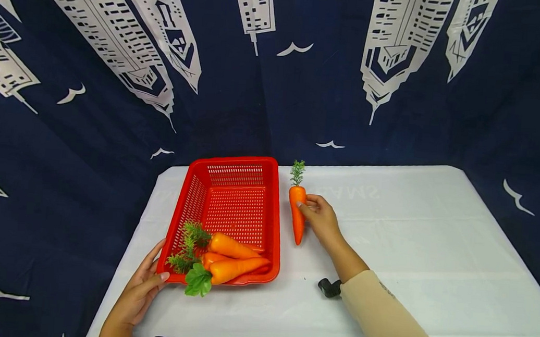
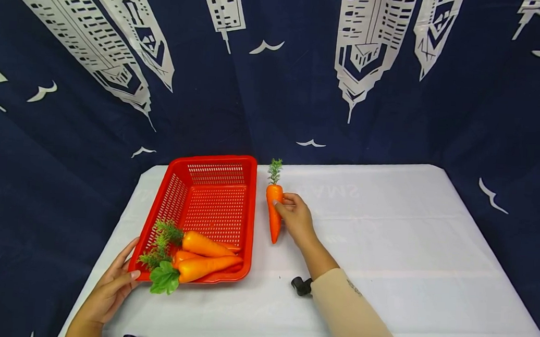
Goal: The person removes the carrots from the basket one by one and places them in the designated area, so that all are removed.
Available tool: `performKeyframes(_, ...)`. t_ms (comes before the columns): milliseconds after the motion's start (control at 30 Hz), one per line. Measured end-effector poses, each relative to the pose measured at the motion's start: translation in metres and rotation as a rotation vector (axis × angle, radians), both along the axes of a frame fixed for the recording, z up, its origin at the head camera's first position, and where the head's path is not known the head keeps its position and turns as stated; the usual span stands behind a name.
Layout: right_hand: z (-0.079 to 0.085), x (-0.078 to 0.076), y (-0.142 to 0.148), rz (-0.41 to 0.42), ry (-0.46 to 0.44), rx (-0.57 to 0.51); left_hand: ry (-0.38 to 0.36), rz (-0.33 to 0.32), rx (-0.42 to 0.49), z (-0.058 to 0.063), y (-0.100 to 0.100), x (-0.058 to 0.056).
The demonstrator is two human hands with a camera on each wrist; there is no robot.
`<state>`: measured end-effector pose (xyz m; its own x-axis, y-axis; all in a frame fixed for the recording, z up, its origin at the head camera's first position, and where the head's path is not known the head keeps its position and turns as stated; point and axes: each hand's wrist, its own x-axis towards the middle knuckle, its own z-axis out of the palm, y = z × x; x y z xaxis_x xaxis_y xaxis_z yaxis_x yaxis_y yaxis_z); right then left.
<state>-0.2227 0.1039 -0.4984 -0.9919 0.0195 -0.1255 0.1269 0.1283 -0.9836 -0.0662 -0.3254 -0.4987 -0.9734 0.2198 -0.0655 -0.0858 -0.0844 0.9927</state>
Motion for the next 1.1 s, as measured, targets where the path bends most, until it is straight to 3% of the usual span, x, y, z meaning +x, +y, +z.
performKeyframes(333,-0.011,-0.013,-0.001,-0.015,-0.022,0.098,-0.001,0.001,-0.007,0.0,0.0,0.0)
performKeyframes(667,-0.013,-0.02,-0.001,0.013,-0.086,0.094,0.0,-0.015,0.01,-0.001,-0.001,-0.001)
performKeyframes(1100,-0.023,-0.025,-0.003,0.035,-0.094,0.174,0.004,-0.025,0.015,-0.002,-0.003,-0.001)
